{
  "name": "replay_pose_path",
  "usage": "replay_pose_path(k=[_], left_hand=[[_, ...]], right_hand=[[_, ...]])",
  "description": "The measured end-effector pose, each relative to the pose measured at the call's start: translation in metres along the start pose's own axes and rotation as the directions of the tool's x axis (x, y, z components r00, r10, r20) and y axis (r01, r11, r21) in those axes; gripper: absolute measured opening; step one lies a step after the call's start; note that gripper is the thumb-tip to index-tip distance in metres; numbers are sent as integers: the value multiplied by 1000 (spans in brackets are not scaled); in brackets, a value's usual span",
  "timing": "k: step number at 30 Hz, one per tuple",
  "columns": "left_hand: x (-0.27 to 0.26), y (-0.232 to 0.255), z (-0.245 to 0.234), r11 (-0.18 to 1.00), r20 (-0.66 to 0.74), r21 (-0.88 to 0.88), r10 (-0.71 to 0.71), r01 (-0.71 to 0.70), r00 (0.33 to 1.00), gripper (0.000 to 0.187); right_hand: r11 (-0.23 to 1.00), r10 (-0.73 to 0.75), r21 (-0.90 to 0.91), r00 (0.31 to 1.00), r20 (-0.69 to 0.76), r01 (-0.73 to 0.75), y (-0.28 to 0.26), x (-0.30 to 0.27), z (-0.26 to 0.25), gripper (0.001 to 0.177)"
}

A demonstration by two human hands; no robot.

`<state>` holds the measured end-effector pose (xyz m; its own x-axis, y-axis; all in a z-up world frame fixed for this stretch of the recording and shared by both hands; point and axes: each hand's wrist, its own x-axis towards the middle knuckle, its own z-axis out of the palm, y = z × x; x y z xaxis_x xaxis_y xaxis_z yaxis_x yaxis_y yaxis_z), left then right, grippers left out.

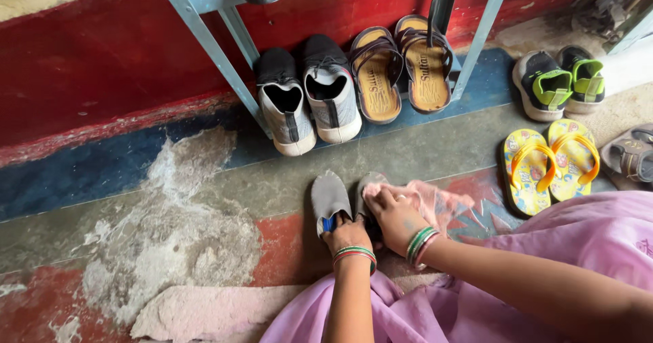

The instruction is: The person sits on the floor and wipes a black shoe with a cloth, then places it on a shoe rack. They then pick up a pair of grey slip-on shoes and wipe them with the same cloth.

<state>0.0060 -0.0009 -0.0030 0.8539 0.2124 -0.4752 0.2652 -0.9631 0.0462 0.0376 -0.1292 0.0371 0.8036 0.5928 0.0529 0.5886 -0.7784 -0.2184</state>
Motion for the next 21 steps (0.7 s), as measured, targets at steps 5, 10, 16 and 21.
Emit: replay_pose_path(k=[5,10,16,21], left_hand=[[-5,-9,2,997,-45,-3,76,-76,996,84],[-19,-8,-15,996,6,-65,56,-56,998,77],[-35,-30,-27,911,-175,-368,129,-186,976,53],[-38,-18,-32,572,-329,-813,-296,-110,897,51]], right_hand=[[958,234,162,972,31,-236,33,31,-17,35],[997,52,47,999,14,-53,24,29,-16,51],[941,77,304,968,239,-150,40,-6,-32,46],[824,274,477,952,136,-306,64,16,-43,38]])
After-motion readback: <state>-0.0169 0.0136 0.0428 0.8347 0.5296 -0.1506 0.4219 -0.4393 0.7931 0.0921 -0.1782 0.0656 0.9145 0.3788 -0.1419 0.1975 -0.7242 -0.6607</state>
